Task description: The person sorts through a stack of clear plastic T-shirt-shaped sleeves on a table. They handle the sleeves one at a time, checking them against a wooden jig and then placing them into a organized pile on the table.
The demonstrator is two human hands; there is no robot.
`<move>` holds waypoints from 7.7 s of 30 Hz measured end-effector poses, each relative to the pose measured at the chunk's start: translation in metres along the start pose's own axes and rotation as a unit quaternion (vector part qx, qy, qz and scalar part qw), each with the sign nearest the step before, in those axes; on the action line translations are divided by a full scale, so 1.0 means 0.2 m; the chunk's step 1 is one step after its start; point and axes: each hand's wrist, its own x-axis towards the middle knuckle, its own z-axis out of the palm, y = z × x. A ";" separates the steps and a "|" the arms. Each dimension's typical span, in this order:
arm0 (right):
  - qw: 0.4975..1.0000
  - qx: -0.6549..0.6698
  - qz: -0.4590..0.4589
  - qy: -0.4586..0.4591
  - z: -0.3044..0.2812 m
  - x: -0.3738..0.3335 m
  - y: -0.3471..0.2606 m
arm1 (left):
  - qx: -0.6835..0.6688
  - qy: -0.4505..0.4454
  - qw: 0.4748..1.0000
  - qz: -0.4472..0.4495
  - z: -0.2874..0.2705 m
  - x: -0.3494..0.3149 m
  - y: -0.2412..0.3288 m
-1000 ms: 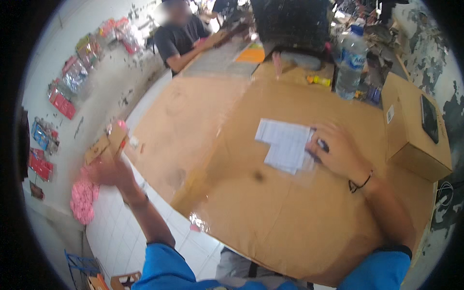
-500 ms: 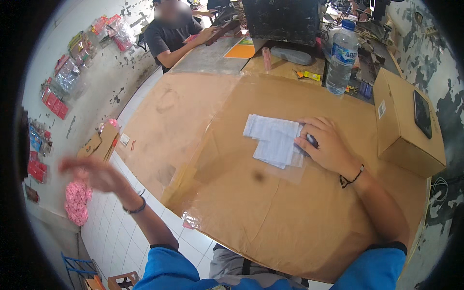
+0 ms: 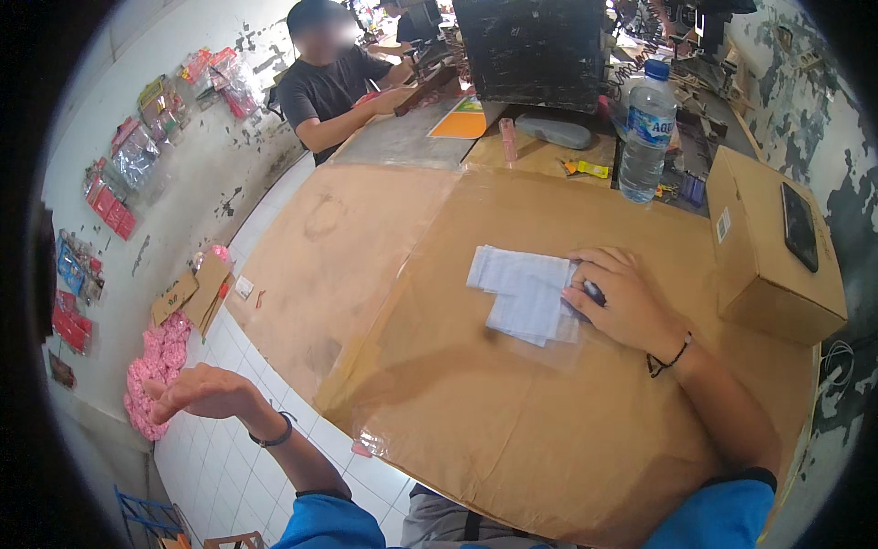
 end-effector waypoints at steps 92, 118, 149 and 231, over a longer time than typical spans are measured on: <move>0.914 0.357 0.181 0.068 -0.03 -0.02 0.08 | 0.442 -0.099 0.836 -0.310 -0.43 0.19 -1.22; 0.968 0.243 0.048 -0.037 -0.03 0.08 -0.03 | 0.438 -0.079 0.843 -0.303 -0.44 0.18 -1.22; 0.990 0.091 -0.048 -0.097 -0.04 0.07 -0.01 | 0.446 -0.089 0.832 -0.318 -0.44 0.23 -1.20; 0.970 0.218 0.109 0.028 -0.03 0.09 0.02 | 0.620 0.140 0.619 -0.460 -1.05 -0.07 -0.38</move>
